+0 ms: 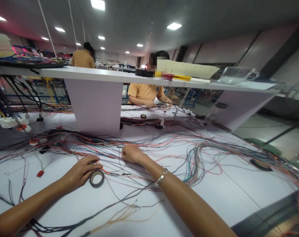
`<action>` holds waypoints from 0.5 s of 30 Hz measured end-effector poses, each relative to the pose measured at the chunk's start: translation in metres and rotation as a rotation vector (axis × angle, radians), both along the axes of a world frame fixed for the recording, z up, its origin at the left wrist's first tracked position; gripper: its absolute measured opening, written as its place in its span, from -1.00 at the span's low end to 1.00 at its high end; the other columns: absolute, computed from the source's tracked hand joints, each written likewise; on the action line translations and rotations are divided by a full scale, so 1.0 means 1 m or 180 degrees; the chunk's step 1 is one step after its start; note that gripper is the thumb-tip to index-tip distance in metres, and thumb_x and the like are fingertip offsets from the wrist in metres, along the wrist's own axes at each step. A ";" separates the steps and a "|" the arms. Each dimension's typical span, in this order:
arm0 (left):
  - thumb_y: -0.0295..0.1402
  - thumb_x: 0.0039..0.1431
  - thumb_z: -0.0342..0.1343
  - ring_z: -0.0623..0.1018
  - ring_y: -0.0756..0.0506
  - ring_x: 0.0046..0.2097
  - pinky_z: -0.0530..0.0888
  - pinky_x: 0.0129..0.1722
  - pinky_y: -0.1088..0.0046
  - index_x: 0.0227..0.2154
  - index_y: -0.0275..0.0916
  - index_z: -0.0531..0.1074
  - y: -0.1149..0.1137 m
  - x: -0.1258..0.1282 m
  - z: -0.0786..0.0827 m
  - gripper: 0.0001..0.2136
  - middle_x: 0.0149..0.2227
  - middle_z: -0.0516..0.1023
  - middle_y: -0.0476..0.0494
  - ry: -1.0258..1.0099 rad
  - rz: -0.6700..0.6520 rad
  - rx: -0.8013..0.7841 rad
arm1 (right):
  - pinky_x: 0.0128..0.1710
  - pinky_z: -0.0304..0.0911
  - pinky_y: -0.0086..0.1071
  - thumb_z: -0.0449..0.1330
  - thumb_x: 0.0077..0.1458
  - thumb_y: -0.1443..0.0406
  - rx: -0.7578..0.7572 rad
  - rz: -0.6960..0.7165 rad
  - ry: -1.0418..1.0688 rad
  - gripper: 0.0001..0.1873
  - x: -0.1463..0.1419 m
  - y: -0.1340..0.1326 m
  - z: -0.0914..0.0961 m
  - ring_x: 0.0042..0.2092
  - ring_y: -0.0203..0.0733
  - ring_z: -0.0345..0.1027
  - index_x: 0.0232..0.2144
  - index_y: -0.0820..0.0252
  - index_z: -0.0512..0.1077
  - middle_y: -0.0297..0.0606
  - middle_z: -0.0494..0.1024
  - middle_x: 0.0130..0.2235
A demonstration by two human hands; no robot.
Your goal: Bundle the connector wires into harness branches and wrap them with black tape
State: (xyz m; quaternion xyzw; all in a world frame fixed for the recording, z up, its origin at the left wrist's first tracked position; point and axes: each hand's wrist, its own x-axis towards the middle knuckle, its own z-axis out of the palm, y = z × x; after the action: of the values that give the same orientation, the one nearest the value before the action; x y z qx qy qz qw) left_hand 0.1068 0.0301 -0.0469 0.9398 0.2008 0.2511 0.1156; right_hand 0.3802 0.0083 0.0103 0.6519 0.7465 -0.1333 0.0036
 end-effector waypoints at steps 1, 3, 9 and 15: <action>-0.44 0.23 -0.06 0.39 -0.19 0.03 0.36 0.00 0.14 -0.02 -0.06 0.43 -0.001 0.000 0.000 -0.68 0.02 0.41 -0.23 -0.0010 0.0009 0.0031 | -0.33 0.25 -0.36 0.16 0.14 0.20 0.0078 -0.0017 0.0003 -0.78 0.000 -0.001 0.001 -0.38 -0.29 0.35 -0.44 0.25 0.42 -0.33 0.49 -0.41; -0.45 0.22 -0.04 0.40 -0.19 0.01 0.37 -0.02 0.15 -0.02 -0.07 0.43 -0.003 0.000 0.002 -0.69 0.00 0.43 -0.23 -0.0023 0.0033 0.0092 | -0.37 0.18 -0.41 0.16 0.10 0.29 0.0292 -0.0086 0.0039 -0.87 0.002 -0.002 0.004 -0.38 -0.27 0.35 -0.45 0.23 0.44 -0.28 0.51 -0.41; -0.46 0.20 -0.03 0.41 -0.17 -0.08 0.38 -0.10 0.21 -0.07 -0.16 0.44 -0.007 -0.001 0.002 -0.72 -0.09 0.45 -0.24 -0.0021 0.0080 0.0233 | -0.38 0.07 -0.49 0.07 0.06 0.43 0.0771 -0.0159 0.0217 -0.81 0.015 -0.009 0.011 -0.36 -0.28 0.33 -0.28 0.19 0.44 -0.29 0.52 -0.36; -0.45 0.21 -0.03 0.41 -0.17 -0.11 0.38 -0.14 0.22 -0.07 -0.15 0.44 -0.007 0.000 0.004 -0.73 -0.12 0.44 -0.24 0.0028 0.0091 0.0249 | -0.26 0.09 -0.48 0.09 0.03 0.46 0.0877 0.0152 0.0259 -0.79 -0.001 -0.016 0.006 -0.19 -0.22 0.32 -0.31 0.18 0.48 -0.20 0.46 -0.15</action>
State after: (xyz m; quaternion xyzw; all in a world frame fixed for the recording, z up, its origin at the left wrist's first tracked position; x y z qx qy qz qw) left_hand 0.1068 0.0228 -0.0432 0.9418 0.2048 0.2562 0.0744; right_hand 0.3795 -0.0076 0.0167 0.6223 0.7726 -0.0557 -0.1130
